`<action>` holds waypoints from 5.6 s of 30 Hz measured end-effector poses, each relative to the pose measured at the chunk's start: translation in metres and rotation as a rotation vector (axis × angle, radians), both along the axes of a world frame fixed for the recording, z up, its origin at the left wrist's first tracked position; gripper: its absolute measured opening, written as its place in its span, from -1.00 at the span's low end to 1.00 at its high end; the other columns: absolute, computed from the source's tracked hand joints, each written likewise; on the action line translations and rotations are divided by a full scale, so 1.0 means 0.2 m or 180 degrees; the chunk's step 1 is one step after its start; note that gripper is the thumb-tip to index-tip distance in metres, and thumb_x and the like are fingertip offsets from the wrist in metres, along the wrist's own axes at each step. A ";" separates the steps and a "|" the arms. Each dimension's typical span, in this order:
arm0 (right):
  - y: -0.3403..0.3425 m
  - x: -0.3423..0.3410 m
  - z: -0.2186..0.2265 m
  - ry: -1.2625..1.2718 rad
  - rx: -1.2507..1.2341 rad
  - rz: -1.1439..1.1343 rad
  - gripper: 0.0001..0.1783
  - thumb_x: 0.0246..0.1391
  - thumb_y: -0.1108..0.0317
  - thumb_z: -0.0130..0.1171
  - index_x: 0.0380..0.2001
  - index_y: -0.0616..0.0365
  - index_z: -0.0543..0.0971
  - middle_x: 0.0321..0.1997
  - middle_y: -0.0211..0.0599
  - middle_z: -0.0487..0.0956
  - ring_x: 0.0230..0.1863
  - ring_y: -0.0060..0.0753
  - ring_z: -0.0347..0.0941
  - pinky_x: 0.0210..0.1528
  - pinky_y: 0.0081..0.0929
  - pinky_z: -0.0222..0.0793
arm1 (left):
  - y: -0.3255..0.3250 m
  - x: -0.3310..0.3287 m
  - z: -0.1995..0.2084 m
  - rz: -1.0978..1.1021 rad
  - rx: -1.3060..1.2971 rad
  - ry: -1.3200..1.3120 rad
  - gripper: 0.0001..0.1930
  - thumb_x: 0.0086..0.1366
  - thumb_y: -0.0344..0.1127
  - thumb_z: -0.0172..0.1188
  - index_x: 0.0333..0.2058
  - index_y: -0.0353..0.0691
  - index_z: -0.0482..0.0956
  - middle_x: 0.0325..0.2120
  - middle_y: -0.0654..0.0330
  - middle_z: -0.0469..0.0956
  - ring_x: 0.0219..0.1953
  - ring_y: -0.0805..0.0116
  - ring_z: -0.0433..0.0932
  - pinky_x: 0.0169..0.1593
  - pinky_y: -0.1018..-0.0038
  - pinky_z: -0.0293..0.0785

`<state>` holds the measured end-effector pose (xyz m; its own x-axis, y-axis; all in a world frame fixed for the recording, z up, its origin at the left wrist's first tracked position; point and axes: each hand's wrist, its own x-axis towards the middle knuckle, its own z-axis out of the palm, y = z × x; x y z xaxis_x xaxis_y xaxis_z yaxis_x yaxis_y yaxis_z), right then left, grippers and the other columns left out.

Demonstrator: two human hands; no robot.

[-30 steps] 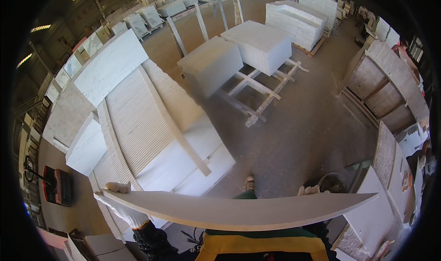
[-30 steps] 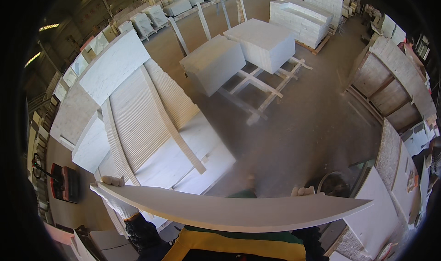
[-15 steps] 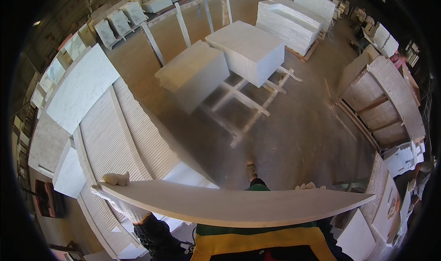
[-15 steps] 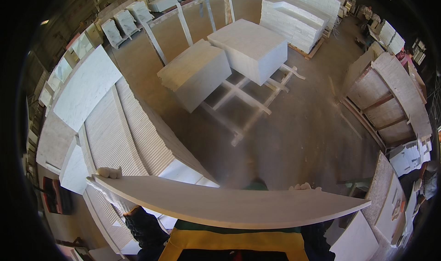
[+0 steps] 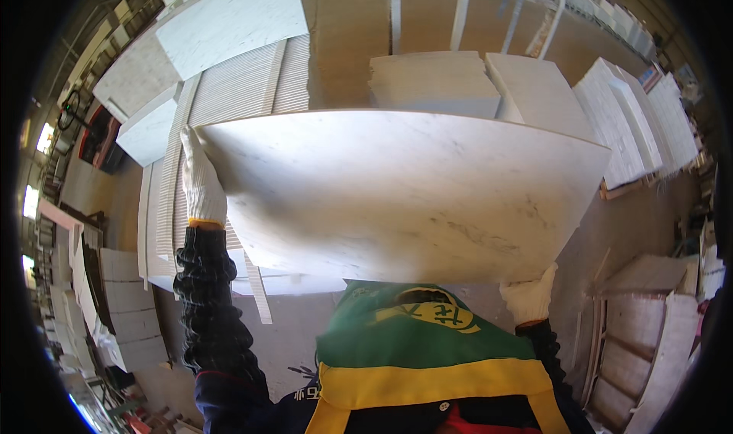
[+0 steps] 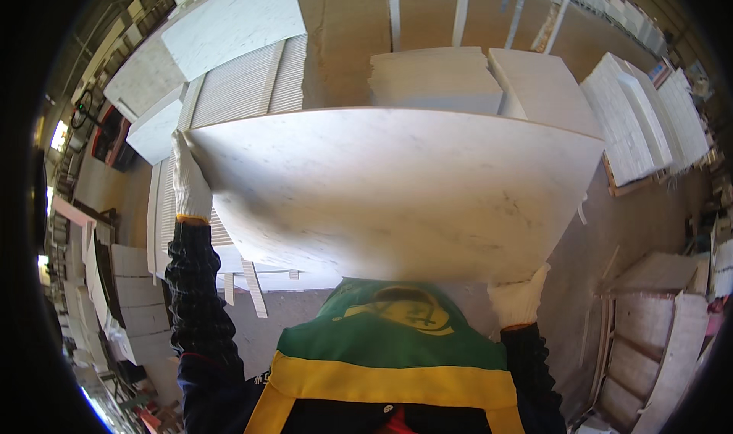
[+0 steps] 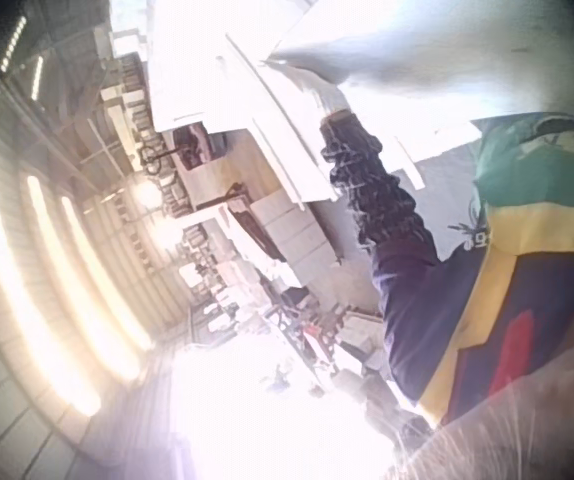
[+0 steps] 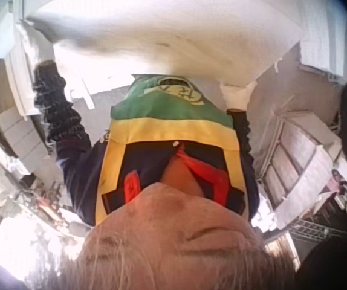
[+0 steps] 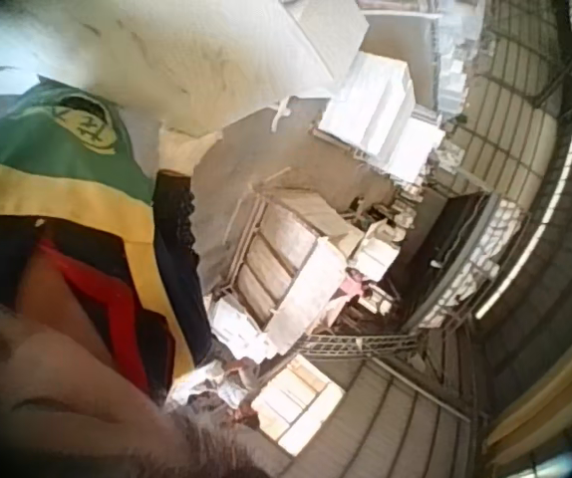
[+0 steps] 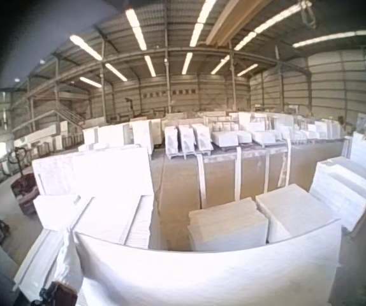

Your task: The person scrapes a white stone slab with a metal scraper, then wipes it with a cloth. They lift the slab and place it on a stack of similar slabs, then retrieve another slab and repeat the scraping and wiping process.

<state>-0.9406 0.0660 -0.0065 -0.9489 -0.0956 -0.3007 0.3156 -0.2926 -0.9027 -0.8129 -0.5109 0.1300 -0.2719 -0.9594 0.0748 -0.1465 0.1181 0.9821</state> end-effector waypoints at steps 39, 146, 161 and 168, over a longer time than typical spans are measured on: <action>-2.51 -1.51 0.31 -0.3328 -0.1414 0.2358 -0.47 0.37 0.11 0.04 0.27 0.20 0.43 0.33 -0.13 0.49 0.36 -0.10 0.38 0.43 0.04 0.27 | -1.13 0.32 0.49 0.3274 -0.1214 0.0442 -0.19 0.47 0.43 -0.04 0.11 -0.33 0.61 -0.16 0.21 0.59 -0.14 0.48 0.49 0.02 0.52 0.45; -4.36 -2.51 -0.42 -0.0787 -0.0410 0.1269 -0.27 0.43 -0.15 -0.08 0.43 0.13 0.31 0.51 -0.13 0.31 0.49 0.01 0.18 0.55 -0.03 0.02 | -3.01 -0.94 -0.86 0.2279 -0.1033 -0.1496 -0.36 0.53 0.01 0.05 0.37 -0.34 0.31 0.33 -0.09 0.38 0.40 -0.02 0.30 0.47 0.17 0.20; -3.21 -2.31 -0.74 -0.0787 0.1163 0.2817 -0.22 0.45 -0.25 -0.09 0.37 0.23 0.41 0.17 0.03 0.58 0.11 -0.08 0.53 0.24 -0.13 0.44 | -0.34 -0.61 -0.67 0.0165 -0.0452 -0.3096 -0.49 0.25 -0.13 0.27 0.13 -0.24 0.53 0.16 -0.04 0.49 0.31 -0.22 0.36 0.43 -0.13 0.21; -2.93 -1.76 -0.72 0.0022 0.1632 0.4383 -0.51 0.39 0.03 0.08 0.03 0.27 0.64 -0.18 -0.15 0.71 -0.13 -0.30 0.61 0.02 -0.34 0.53 | -0.21 -0.56 -0.87 0.0448 -0.1034 -0.3023 -0.45 0.27 -0.13 0.27 0.21 -0.17 0.49 0.24 -0.04 0.43 0.38 -0.19 0.29 0.50 -0.13 0.06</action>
